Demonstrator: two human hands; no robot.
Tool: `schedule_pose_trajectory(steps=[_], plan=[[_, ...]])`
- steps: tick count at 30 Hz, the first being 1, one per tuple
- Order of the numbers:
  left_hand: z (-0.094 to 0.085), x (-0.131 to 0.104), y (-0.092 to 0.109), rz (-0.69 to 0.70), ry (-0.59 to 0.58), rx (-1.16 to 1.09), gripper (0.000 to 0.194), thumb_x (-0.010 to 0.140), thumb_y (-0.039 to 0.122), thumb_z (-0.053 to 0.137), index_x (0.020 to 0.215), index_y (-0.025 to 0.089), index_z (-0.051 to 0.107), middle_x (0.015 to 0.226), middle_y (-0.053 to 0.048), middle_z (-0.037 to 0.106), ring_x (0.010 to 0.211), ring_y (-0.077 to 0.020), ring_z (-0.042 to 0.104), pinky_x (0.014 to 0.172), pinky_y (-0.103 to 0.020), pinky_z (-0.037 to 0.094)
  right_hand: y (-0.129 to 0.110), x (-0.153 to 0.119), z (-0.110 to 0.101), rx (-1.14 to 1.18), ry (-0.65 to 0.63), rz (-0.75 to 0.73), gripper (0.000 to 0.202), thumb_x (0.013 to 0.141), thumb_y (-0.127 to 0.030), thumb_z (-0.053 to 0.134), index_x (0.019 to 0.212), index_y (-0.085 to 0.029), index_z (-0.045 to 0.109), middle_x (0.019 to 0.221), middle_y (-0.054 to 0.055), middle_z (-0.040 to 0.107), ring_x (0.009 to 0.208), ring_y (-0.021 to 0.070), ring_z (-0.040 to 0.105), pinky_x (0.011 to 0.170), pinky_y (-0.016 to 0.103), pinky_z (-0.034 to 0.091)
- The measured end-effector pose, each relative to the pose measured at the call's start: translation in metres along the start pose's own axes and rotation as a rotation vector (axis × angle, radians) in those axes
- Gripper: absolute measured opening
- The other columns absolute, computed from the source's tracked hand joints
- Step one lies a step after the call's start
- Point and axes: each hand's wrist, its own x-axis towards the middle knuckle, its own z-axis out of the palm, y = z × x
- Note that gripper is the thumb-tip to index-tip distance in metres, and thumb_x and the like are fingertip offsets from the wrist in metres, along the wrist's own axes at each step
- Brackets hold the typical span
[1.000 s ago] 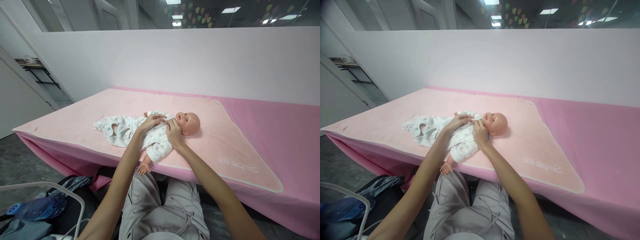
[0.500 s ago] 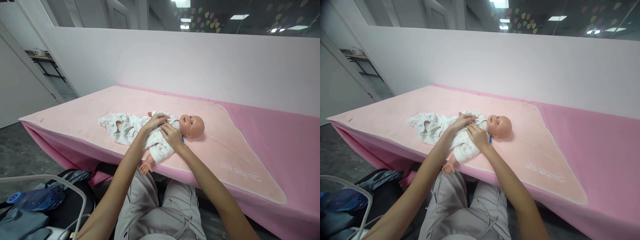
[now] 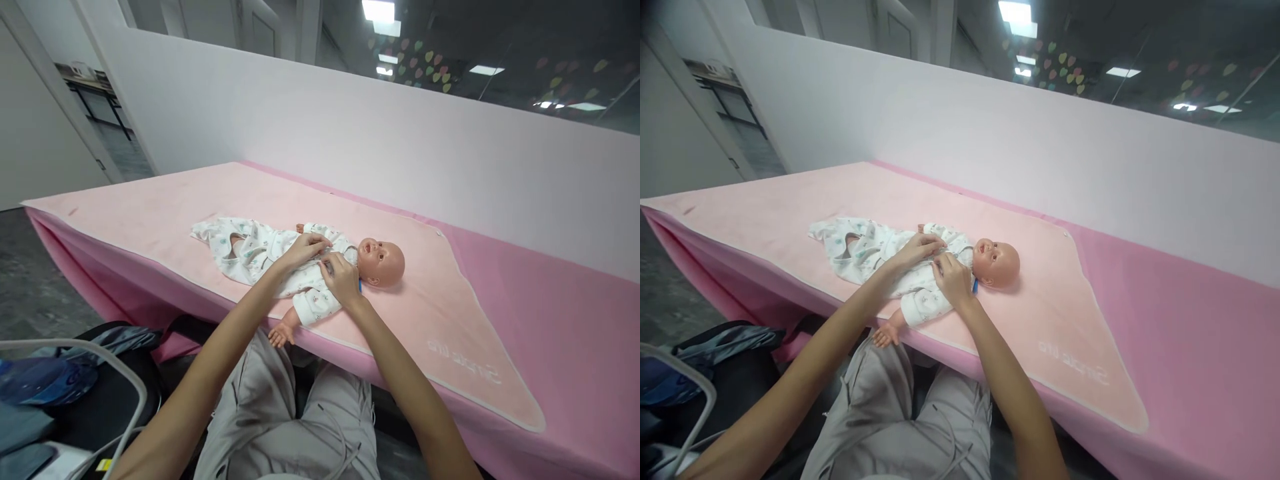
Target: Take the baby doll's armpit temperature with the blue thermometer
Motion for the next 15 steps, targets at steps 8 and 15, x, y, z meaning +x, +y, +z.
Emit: schedule_pose_trajectory(steps=[8, 15], plan=[[-0.024, -0.027, 0.001, 0.081, -0.264, 0.153, 0.04, 0.07, 0.033, 0.067, 0.105, 0.014, 0.063, 0.091, -0.007, 0.064, 0.081, -0.0173, 0.057, 0.071, -0.028, 0.045, 0.001, -0.002, 0.001, 0.025, 0.01, -0.006, 0.017, 0.09, -0.025, 0.043, 0.091, -0.019, 0.059, 0.087, 0.003, 0.066, 0.079, 0.0127, 0.06, 0.066, 0.022, 0.04], [-0.021, -0.034, -0.002, 0.095, -0.158, 0.098, 0.035, 0.072, 0.028, 0.066, 0.104, 0.013, 0.063, 0.105, -0.011, 0.064, 0.095, -0.0207, 0.058, 0.082, -0.032, 0.045, 0.001, -0.001, 0.002, 0.019, 0.004, 0.028, 0.02, 0.092, -0.024, 0.04, 0.096, -0.019, 0.06, 0.088, 0.003, 0.067, 0.079, 0.0126, 0.061, 0.066, 0.022, 0.039]])
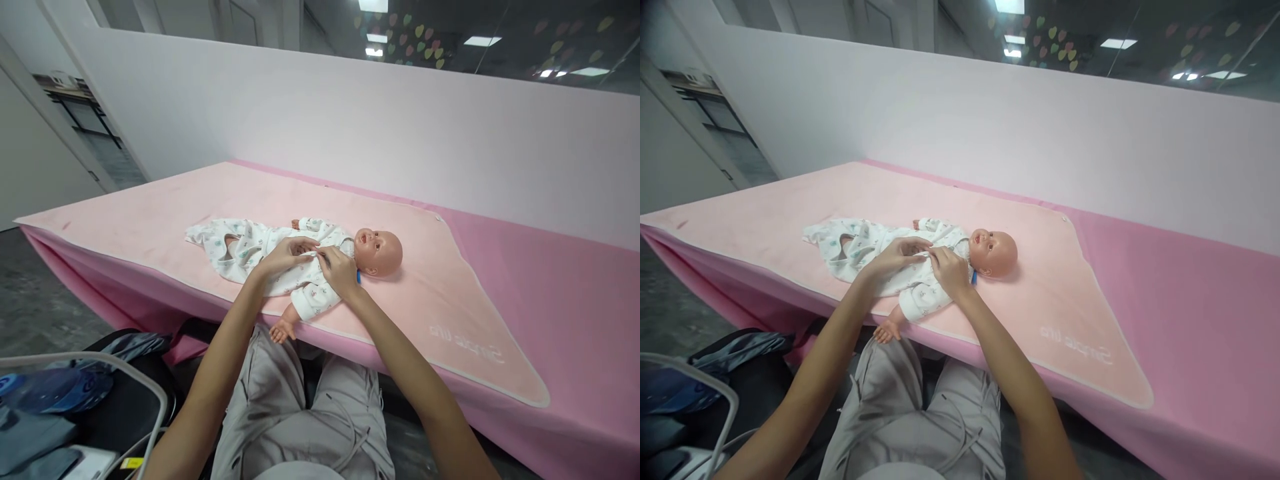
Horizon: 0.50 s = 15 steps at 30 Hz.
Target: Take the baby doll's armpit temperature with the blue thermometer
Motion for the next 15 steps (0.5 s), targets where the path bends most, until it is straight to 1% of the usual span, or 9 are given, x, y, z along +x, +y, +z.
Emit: schedule_pose_trajectory(steps=[6, 10, 15], plan=[[0.0033, -0.0005, 0.0013, -0.031, 0.047, -0.063, 0.04, 0.069, 0.024, 0.067, 0.107, 0.013, 0.061, 0.098, -0.01, 0.066, 0.093, -0.0207, 0.06, 0.08, -0.031, 0.046, 0.0004, -0.0003, 0.0, -0.01, 0.0, -0.016, 0.02, 0.092, -0.025, 0.041, 0.094, -0.02, 0.059, 0.087, 0.003, 0.067, 0.078, 0.0131, 0.061, 0.064, 0.023, 0.039], [0.0042, -0.0019, 0.0034, -0.042, 0.041, -0.106, 0.046, 0.07, 0.025, 0.066, 0.113, 0.014, 0.056, 0.094, -0.009, 0.067, 0.089, -0.02, 0.061, 0.077, -0.03, 0.046, -0.0024, 0.0008, -0.0026, -0.005, -0.009, -0.01, 0.02, 0.091, -0.024, 0.041, 0.092, -0.019, 0.06, 0.086, 0.003, 0.067, 0.078, 0.0131, 0.061, 0.065, 0.023, 0.039], [0.0042, -0.0025, 0.0032, -0.024, 0.05, -0.064, 0.052, 0.072, 0.03, 0.065, 0.12, 0.015, 0.051, 0.095, -0.01, 0.067, 0.091, -0.0208, 0.061, 0.079, -0.032, 0.045, -0.0035, 0.0012, -0.0035, -0.006, -0.012, -0.002, 0.02, 0.091, -0.024, 0.041, 0.093, -0.019, 0.06, 0.087, 0.003, 0.067, 0.078, 0.0131, 0.061, 0.066, 0.022, 0.039]])
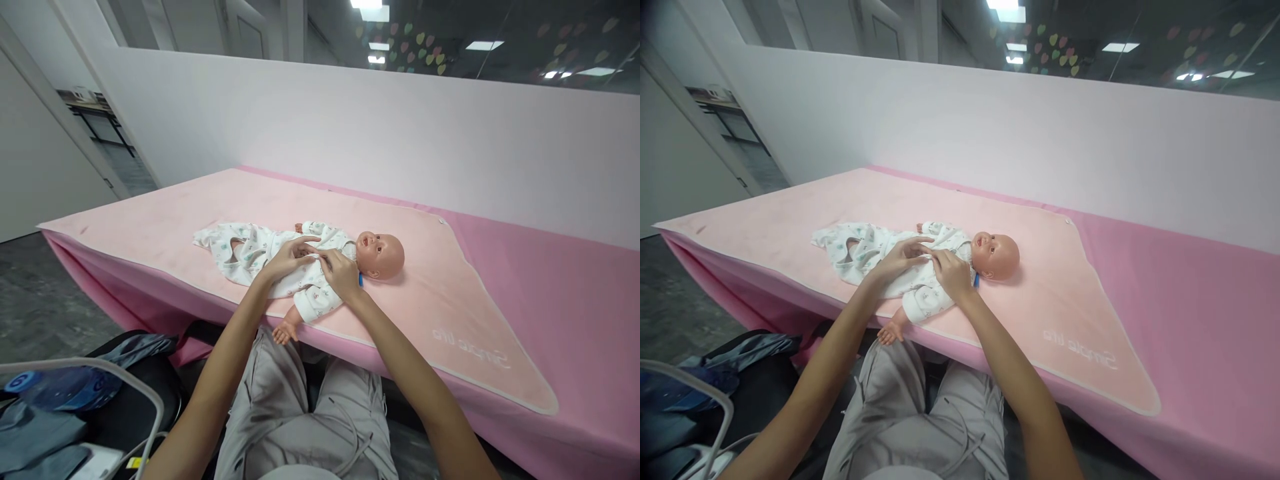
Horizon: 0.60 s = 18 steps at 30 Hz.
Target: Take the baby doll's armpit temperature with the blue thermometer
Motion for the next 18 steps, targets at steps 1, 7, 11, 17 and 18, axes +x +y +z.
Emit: schedule_pose_trajectory(steps=[1, 7, 11, 17, 18], plan=[[0.0, 0.0, -0.0002, 0.007, 0.006, 0.014, 0.052, 0.073, 0.031, 0.065, 0.121, 0.015, 0.051, 0.095, -0.01, 0.067, 0.091, -0.0209, 0.061, 0.08, -0.032, 0.045, 0.0001, 0.0, 0.0002, -0.001, 0.002, 0.002, 0.019, 0.091, -0.024, 0.041, 0.093, -0.019, 0.06, 0.087, 0.003, 0.067, 0.079, 0.0132, 0.061, 0.066, 0.022, 0.039], [-0.0003, 0.0007, -0.0027, 0.037, 0.004, 0.07, 0.047, 0.076, 0.032, 0.062, 0.117, 0.014, 0.05, 0.091, -0.008, 0.066, 0.087, -0.0186, 0.06, 0.077, -0.029, 0.045, 0.0013, 0.0002, 0.0012, -0.007, -0.004, 0.001, 0.02, 0.091, -0.024, 0.04, 0.095, -0.019, 0.059, 0.088, 0.003, 0.067, 0.08, 0.0131, 0.061, 0.068, 0.022, 0.039], [-0.0007, 0.0018, -0.0071, 0.048, -0.005, 0.053, 0.036, 0.075, 0.029, 0.062, 0.107, 0.015, 0.051, 0.09, -0.007, 0.064, 0.087, -0.0175, 0.06, 0.078, -0.028, 0.044, 0.0026, -0.0005, 0.0019, -0.007, -0.019, -0.013, 0.022, 0.092, -0.025, 0.038, 0.095, -0.019, 0.059, 0.087, 0.004, 0.066, 0.08, 0.0132, 0.06, 0.068, 0.022, 0.039], [0.0004, 0.0026, -0.0077, 0.069, 0.012, 0.088, 0.032, 0.074, 0.025, 0.06, 0.103, 0.015, 0.05, 0.09, -0.006, 0.062, 0.089, -0.0176, 0.059, 0.078, -0.028, 0.044, 0.0035, -0.0008, 0.0025, -0.001, -0.024, -0.018, 0.022, 0.092, -0.025, 0.039, 0.094, -0.019, 0.06, 0.086, 0.004, 0.066, 0.078, 0.0135, 0.06, 0.066, 0.023, 0.04], [0.0006, 0.0022, -0.0069, 0.068, 0.015, 0.09, 0.032, 0.074, 0.025, 0.06, 0.104, 0.016, 0.05, 0.09, -0.006, 0.062, 0.089, -0.0177, 0.059, 0.078, -0.028, 0.044, 0.0032, -0.0006, 0.0022, 0.0, -0.026, -0.014, 0.022, 0.091, -0.025, 0.039, 0.094, -0.019, 0.06, 0.085, 0.004, 0.066, 0.078, 0.0134, 0.06, 0.066, 0.023, 0.04]])
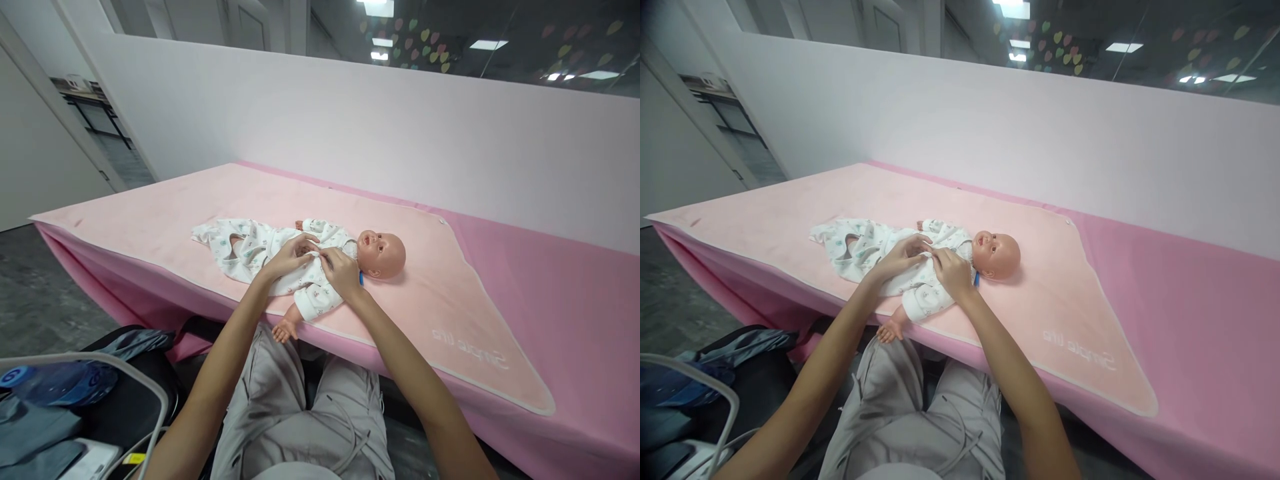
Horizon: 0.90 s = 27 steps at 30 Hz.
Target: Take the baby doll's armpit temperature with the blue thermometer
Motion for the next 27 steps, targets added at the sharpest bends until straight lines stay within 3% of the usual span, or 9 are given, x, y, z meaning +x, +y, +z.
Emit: schedule_pose_trajectory(steps=[14, 27], plan=[[0.0011, -0.0011, 0.0018, -0.012, 0.004, -0.095, 0.033, 0.072, 0.02, 0.062, 0.101, 0.016, 0.047, 0.081, -0.004, 0.064, 0.081, -0.0157, 0.059, 0.072, -0.026, 0.043, -0.0005, 0.0003, -0.0008, 0.021, 0.028, -0.029, 0.021, 0.091, -0.023, 0.04, 0.093, -0.019, 0.06, 0.086, 0.003, 0.067, 0.079, 0.0134, 0.06, 0.068, 0.023, 0.04], [-0.0012, -0.002, -0.0006, -0.061, -0.017, -0.188, 0.025, 0.068, 0.014, 0.056, 0.093, 0.014, 0.056, 0.082, -0.004, 0.064, 0.077, -0.015, 0.059, 0.065, -0.025, 0.043, 0.0007, -0.002, 0.0008, 0.051, 0.046, -0.039, 0.021, 0.09, -0.022, 0.04, 0.092, -0.019, 0.06, 0.083, 0.004, 0.067, 0.076, 0.0141, 0.061, 0.067, 0.024, 0.041]])
